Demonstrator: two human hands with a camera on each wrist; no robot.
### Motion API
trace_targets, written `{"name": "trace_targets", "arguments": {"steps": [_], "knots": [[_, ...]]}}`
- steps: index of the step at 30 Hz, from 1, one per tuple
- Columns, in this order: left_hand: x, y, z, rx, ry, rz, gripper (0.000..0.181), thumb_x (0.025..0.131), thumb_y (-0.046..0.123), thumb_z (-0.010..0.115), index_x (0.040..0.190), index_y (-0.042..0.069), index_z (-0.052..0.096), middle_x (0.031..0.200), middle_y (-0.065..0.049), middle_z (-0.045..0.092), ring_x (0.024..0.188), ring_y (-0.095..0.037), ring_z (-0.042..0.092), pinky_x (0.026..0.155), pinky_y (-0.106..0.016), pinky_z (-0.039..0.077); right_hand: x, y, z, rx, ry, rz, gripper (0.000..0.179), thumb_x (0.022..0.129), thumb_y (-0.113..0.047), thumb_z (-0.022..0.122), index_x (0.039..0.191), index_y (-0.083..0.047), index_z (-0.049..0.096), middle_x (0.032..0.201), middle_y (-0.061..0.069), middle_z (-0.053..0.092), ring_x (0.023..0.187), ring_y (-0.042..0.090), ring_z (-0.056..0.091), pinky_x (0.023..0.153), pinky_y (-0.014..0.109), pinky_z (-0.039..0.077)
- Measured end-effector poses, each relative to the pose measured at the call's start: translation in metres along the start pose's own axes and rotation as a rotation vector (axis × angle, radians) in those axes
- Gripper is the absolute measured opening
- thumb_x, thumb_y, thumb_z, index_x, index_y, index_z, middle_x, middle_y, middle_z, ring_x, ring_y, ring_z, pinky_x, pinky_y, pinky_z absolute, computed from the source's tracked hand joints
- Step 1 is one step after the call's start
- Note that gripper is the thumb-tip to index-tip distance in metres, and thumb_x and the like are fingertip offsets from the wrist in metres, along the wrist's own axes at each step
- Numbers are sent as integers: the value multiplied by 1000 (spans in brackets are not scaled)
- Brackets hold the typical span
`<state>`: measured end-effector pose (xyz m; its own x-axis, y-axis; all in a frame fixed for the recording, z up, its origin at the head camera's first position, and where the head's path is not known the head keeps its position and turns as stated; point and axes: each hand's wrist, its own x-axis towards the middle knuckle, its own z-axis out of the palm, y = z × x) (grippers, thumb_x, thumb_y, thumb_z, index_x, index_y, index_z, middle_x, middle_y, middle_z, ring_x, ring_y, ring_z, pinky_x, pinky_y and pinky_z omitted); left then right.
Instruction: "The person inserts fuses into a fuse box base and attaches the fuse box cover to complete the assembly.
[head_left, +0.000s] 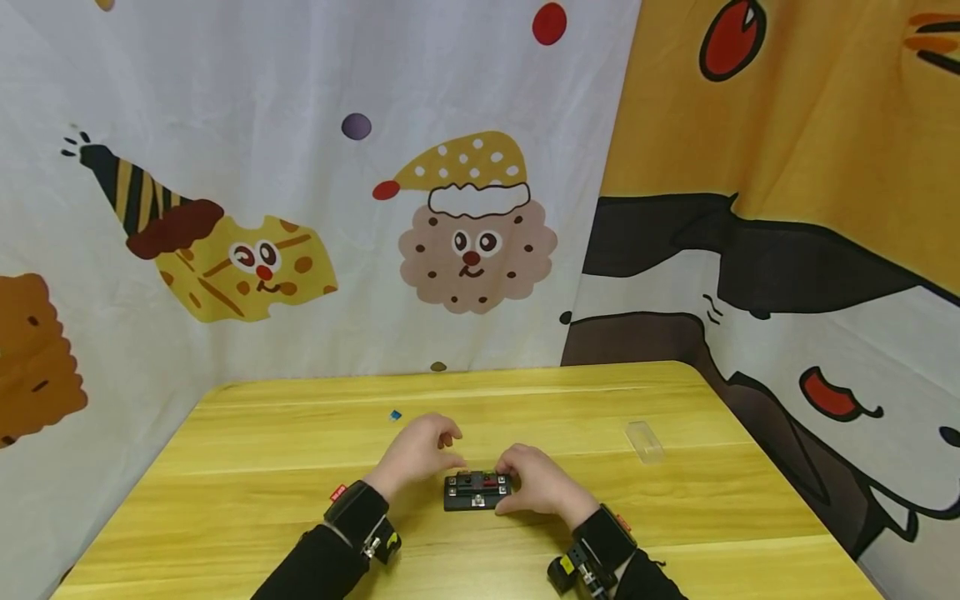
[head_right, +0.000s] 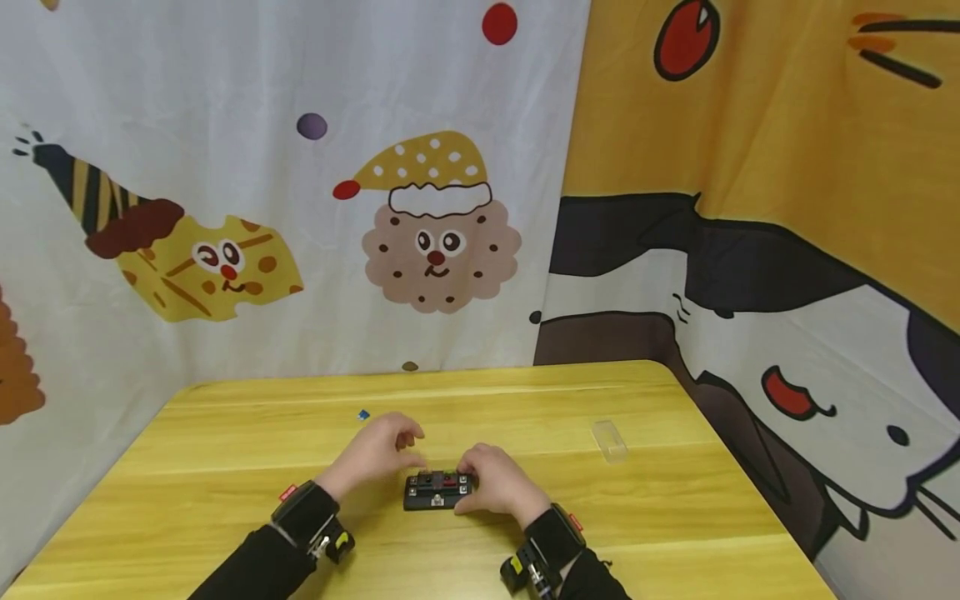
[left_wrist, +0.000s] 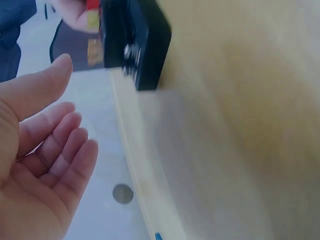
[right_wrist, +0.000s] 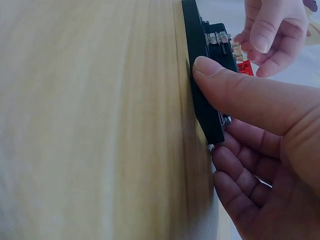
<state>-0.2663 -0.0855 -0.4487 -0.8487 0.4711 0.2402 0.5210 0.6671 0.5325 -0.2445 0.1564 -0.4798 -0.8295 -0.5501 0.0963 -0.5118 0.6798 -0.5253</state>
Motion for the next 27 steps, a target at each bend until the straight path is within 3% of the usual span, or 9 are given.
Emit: {"name": "trace_targets", "arguments": {"steps": [14,21,27], "knots": [[14,-40,-22,94,169,-124,38,77,12,85,109,-2,71,100,-13,67,93,-30,62,84,-44,49,-1,-1,-1,17,-3,-9,45,69,-28,92,101,-11,66,98,-5,56,86,12,52,82,35,47],[21,-54,-37,98,165,-179,37,82,11,81,113,-4,69,110,-19,68,102,-36,63,89,-47,49,0,1,1,5,-4,9,45,69,-28,92,102,-12,66,99,-5,56,87,11,52,83,35,47],[28,-69,-40,139,175,-186,34,82,10,79,111,-6,70,110,-20,69,104,-37,64,90,-48,49,0,0,0,11,-4,8,45,69,-28,92,102,-11,66,99,-5,56,87,11,52,83,36,47]]}}
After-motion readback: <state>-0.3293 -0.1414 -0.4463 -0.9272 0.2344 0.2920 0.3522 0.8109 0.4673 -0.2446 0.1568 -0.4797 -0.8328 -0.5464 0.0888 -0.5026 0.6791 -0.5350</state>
